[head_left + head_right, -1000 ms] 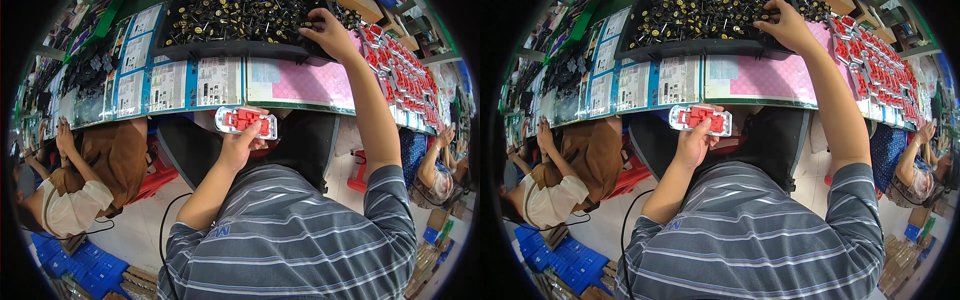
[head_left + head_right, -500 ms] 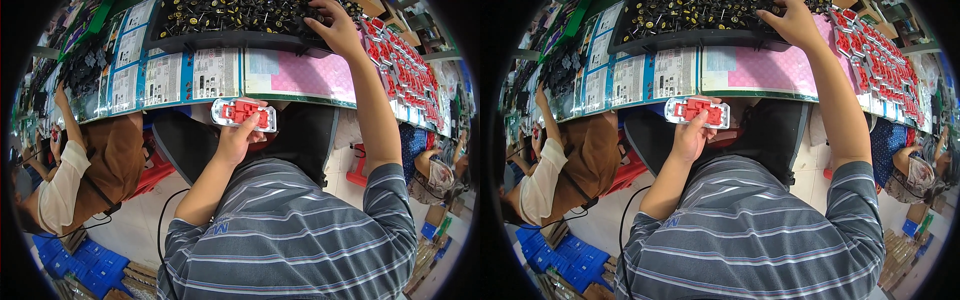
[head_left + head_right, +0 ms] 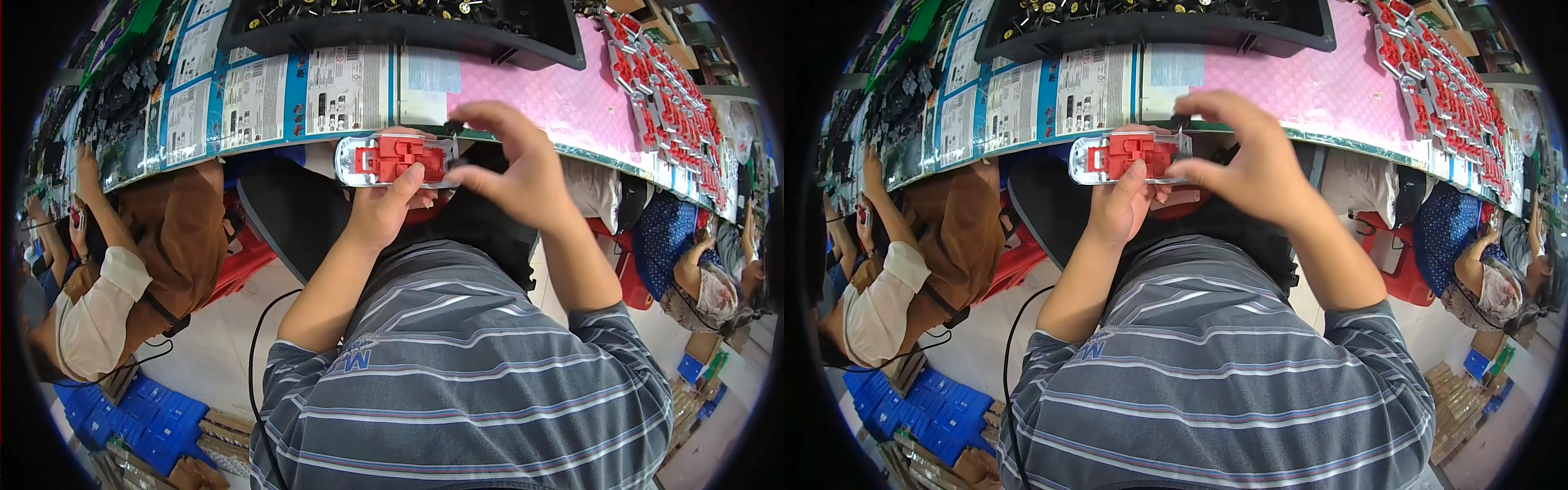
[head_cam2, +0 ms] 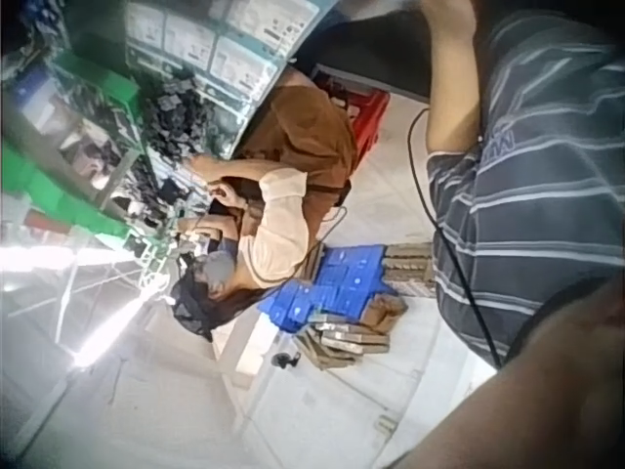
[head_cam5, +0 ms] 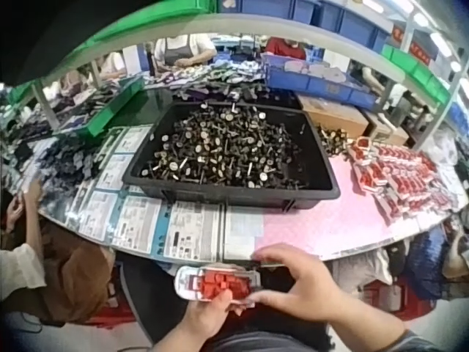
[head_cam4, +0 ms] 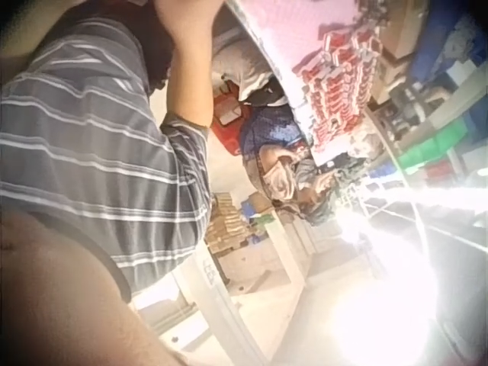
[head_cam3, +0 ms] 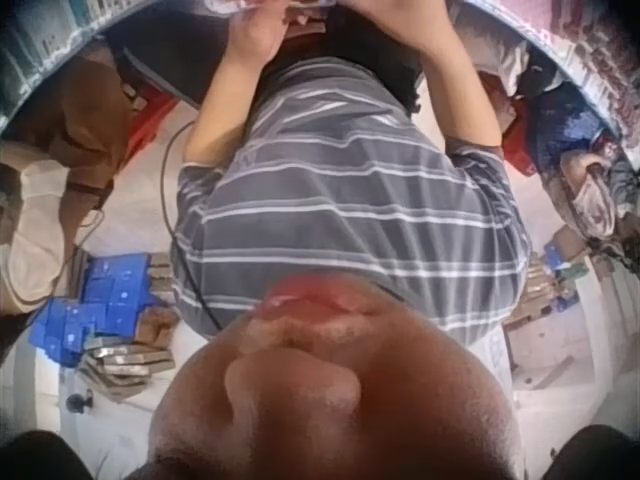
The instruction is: The person assembles toy cars by taking car chassis, inserting wheel axles from a tray into the car bodies by hand, and placing the assembled cars onto the workstation.
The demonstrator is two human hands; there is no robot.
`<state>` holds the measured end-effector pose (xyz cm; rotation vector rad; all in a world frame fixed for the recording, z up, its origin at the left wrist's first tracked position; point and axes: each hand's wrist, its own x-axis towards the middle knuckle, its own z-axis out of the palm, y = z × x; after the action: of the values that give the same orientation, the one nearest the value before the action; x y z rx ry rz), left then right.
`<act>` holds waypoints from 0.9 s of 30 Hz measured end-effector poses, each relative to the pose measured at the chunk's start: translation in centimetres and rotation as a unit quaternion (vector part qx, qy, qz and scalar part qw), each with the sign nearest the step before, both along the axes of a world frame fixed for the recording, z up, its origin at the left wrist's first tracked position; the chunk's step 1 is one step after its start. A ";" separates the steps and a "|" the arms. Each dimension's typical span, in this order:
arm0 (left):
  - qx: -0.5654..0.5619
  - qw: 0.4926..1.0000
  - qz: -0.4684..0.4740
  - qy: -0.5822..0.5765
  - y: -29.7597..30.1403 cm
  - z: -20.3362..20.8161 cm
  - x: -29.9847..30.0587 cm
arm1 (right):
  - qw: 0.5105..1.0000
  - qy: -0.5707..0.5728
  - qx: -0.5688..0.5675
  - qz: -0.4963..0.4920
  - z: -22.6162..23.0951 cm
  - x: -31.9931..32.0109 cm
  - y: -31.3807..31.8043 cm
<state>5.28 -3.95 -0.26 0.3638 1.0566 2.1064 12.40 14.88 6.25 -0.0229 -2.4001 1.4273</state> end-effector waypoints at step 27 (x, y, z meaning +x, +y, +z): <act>0.016 0.997 0.037 0.073 -0.3 -0.3 1.1 | 0.995 -0.033 0.050 0.085 -0.2 1.5 -1.2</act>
<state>6.42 -4.23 -0.52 0.5072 1.1368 2.1920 13.91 13.72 6.06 0.1642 -2.5770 1.3962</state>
